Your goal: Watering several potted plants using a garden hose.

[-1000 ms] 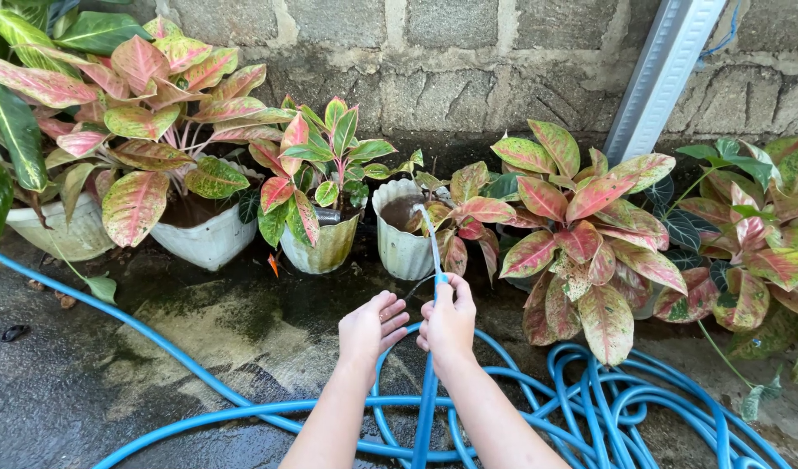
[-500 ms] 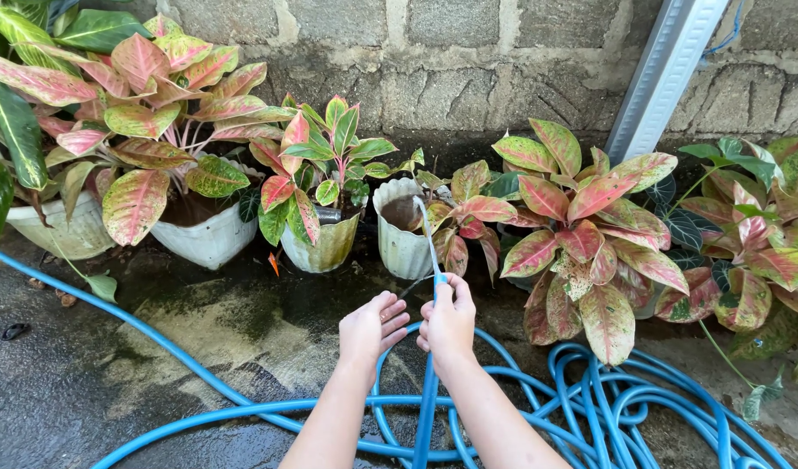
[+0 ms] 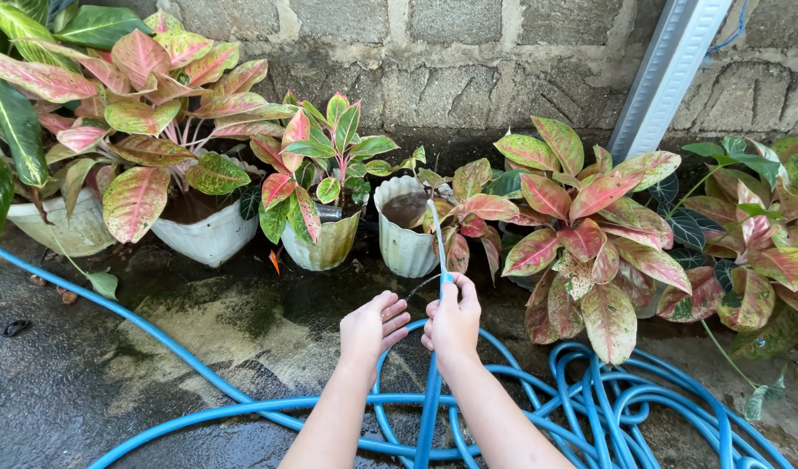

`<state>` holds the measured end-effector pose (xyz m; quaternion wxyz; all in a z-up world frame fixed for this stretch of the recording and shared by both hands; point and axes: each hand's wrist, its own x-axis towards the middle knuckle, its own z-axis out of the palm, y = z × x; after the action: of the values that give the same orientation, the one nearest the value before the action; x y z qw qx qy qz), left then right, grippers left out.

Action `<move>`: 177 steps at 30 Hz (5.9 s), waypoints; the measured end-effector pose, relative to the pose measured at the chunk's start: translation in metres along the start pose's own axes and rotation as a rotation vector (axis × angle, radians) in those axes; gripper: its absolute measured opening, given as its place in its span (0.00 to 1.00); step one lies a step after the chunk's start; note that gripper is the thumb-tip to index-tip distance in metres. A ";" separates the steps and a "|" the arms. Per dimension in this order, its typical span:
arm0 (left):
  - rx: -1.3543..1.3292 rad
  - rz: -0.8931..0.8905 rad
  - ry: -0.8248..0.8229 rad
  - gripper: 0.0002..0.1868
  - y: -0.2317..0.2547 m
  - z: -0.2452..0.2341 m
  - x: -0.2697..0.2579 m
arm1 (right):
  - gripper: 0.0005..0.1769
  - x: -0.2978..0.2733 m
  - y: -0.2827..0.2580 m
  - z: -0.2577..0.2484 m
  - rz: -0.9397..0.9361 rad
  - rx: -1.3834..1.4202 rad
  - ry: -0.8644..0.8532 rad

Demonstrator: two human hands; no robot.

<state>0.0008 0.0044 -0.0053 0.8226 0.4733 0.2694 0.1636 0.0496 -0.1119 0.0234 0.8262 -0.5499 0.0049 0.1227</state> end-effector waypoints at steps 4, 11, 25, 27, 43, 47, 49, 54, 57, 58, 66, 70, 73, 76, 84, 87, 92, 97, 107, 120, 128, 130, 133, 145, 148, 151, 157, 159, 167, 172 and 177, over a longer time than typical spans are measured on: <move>-0.002 0.001 -0.010 0.25 -0.002 0.000 0.001 | 0.11 0.001 0.001 -0.001 -0.011 -0.001 -0.007; 0.002 0.003 -0.001 0.24 -0.002 -0.003 0.003 | 0.12 0.002 0.002 -0.002 -0.002 -0.009 0.001; 0.011 -0.008 0.005 0.24 -0.010 -0.010 0.012 | 0.12 0.004 0.009 0.006 0.012 -0.006 -0.008; 0.017 -0.011 0.011 0.24 -0.009 -0.009 0.011 | 0.12 0.003 0.008 0.006 0.021 -0.004 -0.007; 0.358 -0.144 0.095 0.22 -0.013 -0.011 0.016 | 0.12 0.006 0.007 0.003 0.043 -0.025 -0.039; 0.488 -0.178 0.085 0.21 -0.012 -0.007 0.017 | 0.12 0.005 0.004 -0.001 0.053 -0.058 -0.034; 0.518 -0.195 0.080 0.21 -0.011 -0.004 0.015 | 0.12 0.006 0.002 -0.004 0.047 -0.069 -0.030; 0.647 -0.112 0.066 0.24 -0.015 -0.003 0.018 | 0.10 0.009 -0.004 -0.010 0.033 -0.050 -0.018; 0.776 -0.047 0.092 0.23 -0.007 0.001 0.007 | 0.11 0.008 -0.009 -0.011 0.018 -0.047 -0.042; 0.774 -0.043 0.098 0.23 -0.006 0.001 0.006 | 0.11 0.007 -0.010 -0.011 0.018 -0.046 -0.049; 0.760 -0.057 0.151 0.24 -0.002 0.004 -0.007 | 0.10 0.000 -0.016 -0.008 0.010 -0.066 -0.030; 0.764 -0.026 0.176 0.24 -0.009 0.005 -0.002 | 0.11 0.006 -0.015 -0.010 -0.022 -0.073 -0.034; 0.754 -0.031 0.157 0.24 -0.011 0.008 -0.001 | 0.11 0.007 -0.015 -0.010 -0.014 -0.064 -0.022; 0.686 0.008 0.137 0.24 -0.015 0.011 0.002 | 0.11 0.007 -0.015 -0.008 -0.008 -0.052 -0.014; 0.583 -0.013 0.069 0.25 -0.015 0.016 -0.001 | 0.10 0.005 -0.010 -0.004 -0.016 -0.034 -0.025; 0.555 0.004 0.046 0.25 -0.020 0.015 0.004 | 0.10 0.004 -0.010 -0.004 -0.014 -0.044 -0.012; 0.566 0.033 0.043 0.26 -0.027 0.013 0.011 | 0.11 0.006 -0.009 -0.007 -0.003 -0.029 0.003; 0.542 0.037 0.016 0.26 -0.025 0.016 0.008 | 0.11 0.005 -0.008 -0.007 -0.002 -0.023 0.007; 0.465 0.042 -0.086 0.27 -0.029 0.009 0.013 | 0.12 0.004 0.000 -0.006 -0.010 -0.051 -0.002; 0.493 0.039 -0.041 0.28 -0.028 -0.007 0.015 | 0.11 0.013 0.011 -0.005 0.004 0.003 -0.017; 0.437 0.064 -0.020 0.27 -0.025 -0.009 0.013 | 0.11 0.018 0.017 -0.007 0.003 0.019 -0.021; 0.434 0.054 -0.016 0.27 -0.024 -0.009 0.012 | 0.11 0.018 0.016 -0.006 0.006 0.014 -0.022; 0.450 0.060 -0.031 0.27 -0.023 -0.008 0.010 | 0.11 0.020 0.015 -0.007 0.011 0.015 -0.014; 0.389 0.023 -0.021 0.30 -0.028 -0.010 0.020 | 0.10 0.018 0.010 -0.008 0.025 0.032 -0.021; 0.351 0.013 -0.024 0.30 -0.027 -0.009 0.020 | 0.10 0.018 0.010 -0.008 0.021 0.028 -0.024; 0.295 0.003 -0.032 0.30 -0.025 -0.008 0.017 | 0.11 0.019 0.011 -0.007 0.021 0.029 -0.016; 0.244 -0.006 -0.045 0.29 -0.021 -0.006 0.012 | 0.10 0.018 0.011 -0.006 0.013 0.032 -0.021; 0.229 -0.015 -0.044 0.28 -0.019 -0.005 0.010 | 0.10 0.018 0.011 -0.005 0.015 0.036 -0.022; 0.208 -0.020 -0.038 0.28 -0.015 -0.002 0.005 | 0.11 0.018 0.012 -0.006 0.014 0.034 -0.029; 0.203 -0.018 -0.031 0.28 -0.015 -0.002 0.004 | 0.11 0.019 0.014 -0.007 -0.001 0.032 -0.040; 0.191 -0.012 -0.026 0.28 -0.018 -0.004 0.009 | 0.11 0.017 0.014 -0.005 0.009 0.023 -0.031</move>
<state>0.0056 0.0025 -0.0253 0.7781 0.5501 0.2758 0.1260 0.0634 -0.1080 0.0059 0.8317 -0.5385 -0.0041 0.1351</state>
